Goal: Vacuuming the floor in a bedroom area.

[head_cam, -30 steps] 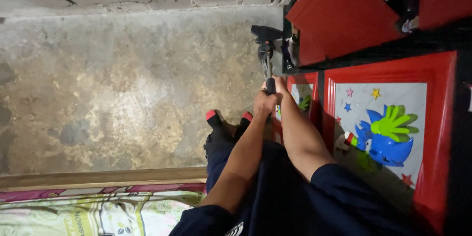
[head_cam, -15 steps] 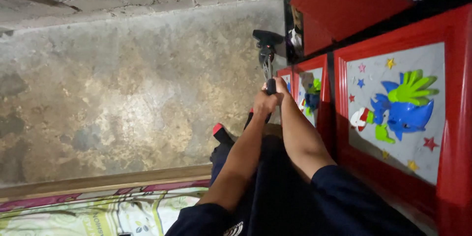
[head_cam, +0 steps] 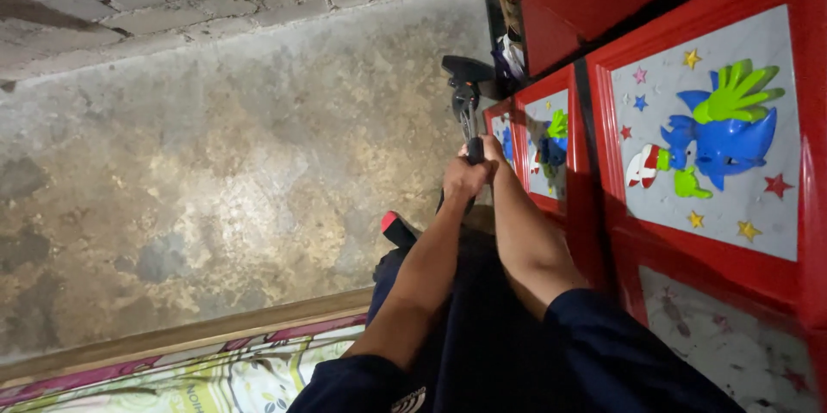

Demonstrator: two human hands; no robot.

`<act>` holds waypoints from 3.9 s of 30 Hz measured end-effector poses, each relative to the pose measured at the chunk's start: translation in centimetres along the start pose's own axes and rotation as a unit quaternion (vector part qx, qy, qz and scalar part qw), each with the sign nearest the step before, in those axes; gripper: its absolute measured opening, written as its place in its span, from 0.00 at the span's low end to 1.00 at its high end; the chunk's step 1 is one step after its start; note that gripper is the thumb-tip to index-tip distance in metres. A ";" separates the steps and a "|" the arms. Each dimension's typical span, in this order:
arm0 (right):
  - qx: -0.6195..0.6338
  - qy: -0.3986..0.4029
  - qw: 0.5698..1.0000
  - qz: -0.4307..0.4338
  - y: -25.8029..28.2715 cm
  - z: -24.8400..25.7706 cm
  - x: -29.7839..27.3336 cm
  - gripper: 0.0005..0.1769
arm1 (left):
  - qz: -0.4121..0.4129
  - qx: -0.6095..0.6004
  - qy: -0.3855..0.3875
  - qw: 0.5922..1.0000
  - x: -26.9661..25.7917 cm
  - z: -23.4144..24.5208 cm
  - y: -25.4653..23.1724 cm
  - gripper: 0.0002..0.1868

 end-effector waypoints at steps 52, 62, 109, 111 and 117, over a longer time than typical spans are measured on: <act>-0.070 0.026 0.997 -0.034 -13.6 -15.3 -24.7 0.21 | 0.056 -0.077 -0.116 0.989 -10.4 12.2 9.7 0.26; -0.044 0.021 0.999 -0.007 -14.4 -19.8 -16.0 0.21 | 0.043 -0.087 -0.087 0.991 -9.7 8.8 9.1 0.23; -0.125 -0.003 0.992 -0.029 8.1 -8.9 2.2 0.18 | 0.070 -0.107 -0.161 0.979 6.9 1.7 -1.9 0.25; -0.133 -0.003 0.989 -0.061 7.3 -9.6 2.1 0.21 | 0.035 -0.146 -0.193 0.970 7.3 1.2 -0.3 0.25; -0.153 -0.013 0.986 -0.065 4.4 -10.7 2.6 0.21 | 0.059 -0.174 -0.226 0.957 4.5 3.1 0.9 0.25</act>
Point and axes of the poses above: each hand's wrist, its own x-axis towards the middle knuckle, its own z-axis out of the back of the hand, y = z × x, the point moved 4 cm from there along x, towards the middle knuckle, and after that the axes turned 15 degrees about -z, right-handed, at the moved point
